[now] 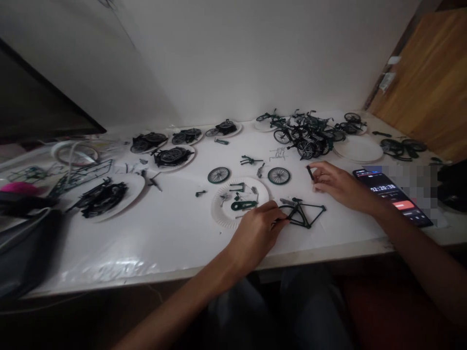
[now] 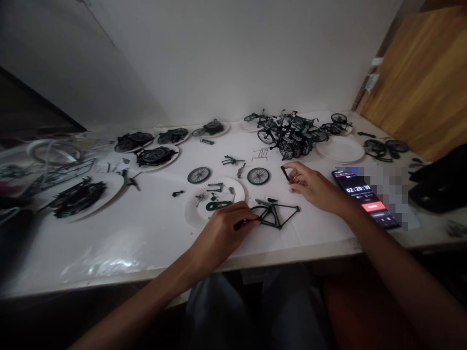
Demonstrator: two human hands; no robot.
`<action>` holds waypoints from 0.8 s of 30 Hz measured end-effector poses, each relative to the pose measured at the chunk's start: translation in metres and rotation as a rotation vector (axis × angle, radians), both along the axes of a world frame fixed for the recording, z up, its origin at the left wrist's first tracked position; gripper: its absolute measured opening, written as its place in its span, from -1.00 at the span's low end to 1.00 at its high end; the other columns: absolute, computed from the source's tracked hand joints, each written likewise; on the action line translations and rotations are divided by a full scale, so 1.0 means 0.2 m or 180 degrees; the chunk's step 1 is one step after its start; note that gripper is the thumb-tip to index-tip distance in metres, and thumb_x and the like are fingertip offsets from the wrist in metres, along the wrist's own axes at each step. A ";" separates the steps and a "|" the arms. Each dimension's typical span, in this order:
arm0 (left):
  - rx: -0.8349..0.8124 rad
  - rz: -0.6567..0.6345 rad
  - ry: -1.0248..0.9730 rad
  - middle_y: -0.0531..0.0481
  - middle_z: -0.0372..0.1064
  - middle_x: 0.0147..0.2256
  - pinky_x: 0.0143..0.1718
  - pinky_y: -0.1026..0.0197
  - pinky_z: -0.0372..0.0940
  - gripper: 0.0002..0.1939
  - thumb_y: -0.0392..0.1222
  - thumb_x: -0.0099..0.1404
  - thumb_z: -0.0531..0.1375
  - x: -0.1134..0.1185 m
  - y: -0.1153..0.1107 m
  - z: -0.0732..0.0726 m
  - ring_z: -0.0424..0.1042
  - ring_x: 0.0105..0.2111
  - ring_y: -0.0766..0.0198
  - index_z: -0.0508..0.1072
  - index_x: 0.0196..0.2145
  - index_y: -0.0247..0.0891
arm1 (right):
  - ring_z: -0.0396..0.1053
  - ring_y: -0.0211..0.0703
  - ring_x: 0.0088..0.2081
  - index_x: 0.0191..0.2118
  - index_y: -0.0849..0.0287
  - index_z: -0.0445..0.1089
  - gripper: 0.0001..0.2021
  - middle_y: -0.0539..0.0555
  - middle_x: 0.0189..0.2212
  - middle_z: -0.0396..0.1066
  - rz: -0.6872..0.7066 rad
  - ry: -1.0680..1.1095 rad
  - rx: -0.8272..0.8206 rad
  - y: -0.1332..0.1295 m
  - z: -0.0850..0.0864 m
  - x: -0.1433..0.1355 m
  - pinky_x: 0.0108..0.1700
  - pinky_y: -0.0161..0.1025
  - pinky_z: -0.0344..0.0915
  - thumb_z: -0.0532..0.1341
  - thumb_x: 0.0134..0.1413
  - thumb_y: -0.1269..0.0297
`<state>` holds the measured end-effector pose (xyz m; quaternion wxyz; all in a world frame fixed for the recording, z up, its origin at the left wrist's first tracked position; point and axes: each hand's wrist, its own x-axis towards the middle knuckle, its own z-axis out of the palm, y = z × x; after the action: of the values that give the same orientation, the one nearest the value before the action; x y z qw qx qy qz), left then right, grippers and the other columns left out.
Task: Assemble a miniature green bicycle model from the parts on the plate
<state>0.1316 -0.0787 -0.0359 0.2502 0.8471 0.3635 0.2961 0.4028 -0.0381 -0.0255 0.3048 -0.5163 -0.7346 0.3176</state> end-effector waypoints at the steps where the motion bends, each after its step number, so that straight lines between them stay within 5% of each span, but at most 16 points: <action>1: -0.0014 -0.0004 -0.0011 -0.08 0.50 -0.27 -0.30 0.18 0.35 -0.83 -0.31 0.40 0.17 0.00 0.00 0.00 0.49 -0.35 0.23 0.59 -0.27 -0.28 | 0.50 -0.04 -0.13 0.26 -0.04 0.19 -0.48 0.10 -0.12 0.43 -0.0104 0.0045 0.0043 -0.02 0.00 -0.01 -0.06 -0.06 0.46 0.19 0.20 0.23; 6: -0.0080 -0.0029 -0.0055 -0.07 0.48 -0.31 -0.34 0.18 0.32 -0.83 -0.36 0.38 0.18 0.02 -0.01 0.01 0.46 -0.37 0.24 0.59 -0.32 -0.30 | 0.52 -0.06 -0.18 0.32 -0.05 0.14 -0.44 0.09 -0.17 0.42 -0.0560 0.0011 0.0425 -0.16 0.00 -0.08 -0.07 -0.06 0.48 0.18 0.23 0.25; 12: -0.0059 -0.0019 -0.0068 -0.08 0.49 -0.30 -0.33 0.17 0.32 -0.83 -0.34 0.39 0.19 0.02 -0.01 0.00 0.46 -0.37 0.24 0.59 -0.32 -0.29 | 0.56 -0.04 -0.19 0.16 -0.04 0.26 -0.59 0.08 -0.16 0.41 -0.0969 0.1031 0.0531 -0.31 -0.07 -0.16 -0.07 -0.07 0.51 0.25 0.23 0.17; 24: -0.0083 0.0045 -0.0010 -0.04 0.49 -0.32 -0.30 0.21 0.34 -0.84 -0.38 0.37 0.21 0.01 -0.01 0.00 0.47 -0.36 0.26 0.60 -0.31 -0.29 | 0.59 -0.08 -0.24 0.10 -0.01 0.30 -0.65 0.07 -0.20 0.51 -0.0842 0.1084 0.1013 -0.40 -0.12 -0.22 -0.14 -0.13 0.55 0.27 0.22 0.30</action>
<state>0.1342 -0.0812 -0.0363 0.2596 0.8407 0.3729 0.2945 0.3581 -0.1191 -0.0489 0.5402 -0.4925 -0.6396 0.2379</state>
